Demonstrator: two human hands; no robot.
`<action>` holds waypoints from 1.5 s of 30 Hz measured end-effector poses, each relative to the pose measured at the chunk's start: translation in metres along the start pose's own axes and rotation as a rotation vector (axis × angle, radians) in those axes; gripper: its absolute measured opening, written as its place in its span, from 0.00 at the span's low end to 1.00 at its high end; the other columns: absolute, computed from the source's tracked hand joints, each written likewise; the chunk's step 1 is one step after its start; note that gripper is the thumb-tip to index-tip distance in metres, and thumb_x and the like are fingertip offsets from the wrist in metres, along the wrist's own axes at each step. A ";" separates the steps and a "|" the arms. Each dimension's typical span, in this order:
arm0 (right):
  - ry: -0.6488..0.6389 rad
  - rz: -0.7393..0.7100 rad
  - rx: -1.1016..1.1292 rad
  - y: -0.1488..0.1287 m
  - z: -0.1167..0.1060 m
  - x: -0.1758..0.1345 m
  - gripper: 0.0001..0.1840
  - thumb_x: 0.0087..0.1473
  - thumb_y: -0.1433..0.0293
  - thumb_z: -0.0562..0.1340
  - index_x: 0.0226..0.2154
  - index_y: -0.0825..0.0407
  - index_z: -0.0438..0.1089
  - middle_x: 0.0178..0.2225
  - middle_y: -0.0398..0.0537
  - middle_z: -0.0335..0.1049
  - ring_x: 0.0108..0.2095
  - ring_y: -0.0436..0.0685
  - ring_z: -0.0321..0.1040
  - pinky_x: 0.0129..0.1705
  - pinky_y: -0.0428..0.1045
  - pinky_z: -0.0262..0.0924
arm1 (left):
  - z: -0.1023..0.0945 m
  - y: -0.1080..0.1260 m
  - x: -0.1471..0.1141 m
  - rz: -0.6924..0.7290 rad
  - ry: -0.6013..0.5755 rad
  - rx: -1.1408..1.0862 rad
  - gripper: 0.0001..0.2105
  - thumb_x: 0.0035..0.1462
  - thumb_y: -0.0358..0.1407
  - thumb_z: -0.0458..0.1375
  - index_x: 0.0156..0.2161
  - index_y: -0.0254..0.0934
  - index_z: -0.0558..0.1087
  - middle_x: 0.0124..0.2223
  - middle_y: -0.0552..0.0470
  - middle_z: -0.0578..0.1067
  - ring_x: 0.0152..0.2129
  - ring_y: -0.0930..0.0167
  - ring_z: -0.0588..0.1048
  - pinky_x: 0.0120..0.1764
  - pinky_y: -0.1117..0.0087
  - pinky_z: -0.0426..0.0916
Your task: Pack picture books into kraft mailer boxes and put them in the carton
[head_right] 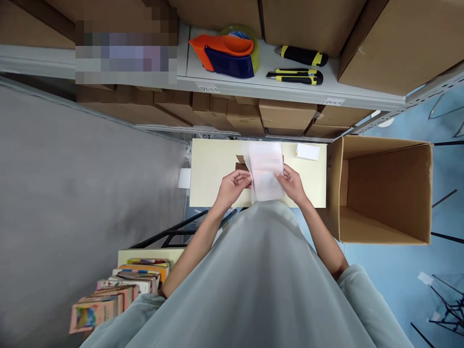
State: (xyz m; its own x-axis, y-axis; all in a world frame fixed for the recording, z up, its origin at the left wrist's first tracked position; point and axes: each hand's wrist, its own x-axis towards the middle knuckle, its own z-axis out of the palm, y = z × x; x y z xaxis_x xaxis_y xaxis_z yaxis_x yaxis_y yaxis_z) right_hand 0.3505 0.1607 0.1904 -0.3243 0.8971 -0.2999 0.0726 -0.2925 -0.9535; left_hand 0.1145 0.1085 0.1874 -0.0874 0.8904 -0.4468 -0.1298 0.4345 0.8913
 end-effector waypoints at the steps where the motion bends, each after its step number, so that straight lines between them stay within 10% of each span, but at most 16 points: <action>1: -0.004 -0.015 -0.023 -0.001 -0.002 0.002 0.33 0.61 0.38 0.68 0.52 0.48 0.76 0.48 0.52 0.83 0.48 0.65 0.80 0.52 0.58 0.76 | -0.002 -0.003 0.001 0.012 -0.004 0.024 0.20 0.55 0.52 0.72 0.41 0.38 0.79 0.36 0.49 0.84 0.34 0.66 0.83 0.41 0.62 0.82; 6: 0.023 -0.188 -0.292 -0.017 -0.014 0.026 0.33 0.66 0.38 0.63 0.52 0.50 0.77 0.46 0.52 0.82 0.45 0.63 0.78 0.48 0.56 0.73 | -0.028 -0.015 0.010 0.164 0.195 0.438 0.07 0.64 0.36 0.63 0.46 0.40 0.81 0.47 0.46 0.85 0.43 0.63 0.83 0.51 0.59 0.80; 10: -0.071 -0.240 -0.615 -0.031 -0.018 0.049 0.30 0.71 0.44 0.59 0.56 0.51 0.77 0.45 0.50 0.82 0.40 0.63 0.75 0.46 0.54 0.69 | -0.050 -0.033 0.016 0.144 0.355 0.736 0.16 0.63 0.32 0.65 0.56 0.39 0.79 0.60 0.40 0.80 0.49 0.59 0.82 0.54 0.57 0.78; 23: -0.442 0.085 -1.375 -0.008 0.037 0.070 0.23 0.74 0.70 0.54 0.64 0.47 0.75 0.55 0.59 0.83 0.55 0.73 0.78 0.57 0.60 0.68 | -0.067 -0.059 0.019 -0.044 0.327 0.711 0.08 0.67 0.37 0.60 0.44 0.41 0.82 0.45 0.47 0.87 0.37 0.62 0.84 0.47 0.64 0.73; 38: -0.532 0.327 -1.391 0.051 0.075 0.096 0.22 0.67 0.76 0.60 0.61 0.61 0.77 0.59 0.72 0.79 0.58 0.71 0.78 0.60 0.60 0.70 | -0.071 -0.059 0.015 -0.044 0.296 0.716 0.09 0.68 0.39 0.60 0.45 0.41 0.81 0.46 0.46 0.87 0.37 0.62 0.84 0.47 0.64 0.73; 45: -0.212 0.037 -1.117 0.025 0.027 0.036 0.20 0.72 0.69 0.57 0.62 0.50 0.75 0.64 0.59 0.77 0.62 0.68 0.75 0.64 0.60 0.69 | -0.074 -0.059 0.007 -0.032 0.266 0.686 0.10 0.66 0.38 0.61 0.50 0.41 0.80 0.50 0.46 0.86 0.38 0.62 0.85 0.49 0.62 0.75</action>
State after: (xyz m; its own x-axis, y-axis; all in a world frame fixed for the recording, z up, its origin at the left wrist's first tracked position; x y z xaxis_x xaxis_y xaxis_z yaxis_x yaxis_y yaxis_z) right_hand 0.3153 0.1762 0.1565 -0.4496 0.7891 -0.4185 0.8511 0.2362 -0.4688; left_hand 0.0485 0.0789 0.1265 -0.3422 0.8507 -0.3991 0.5033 0.5246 0.6867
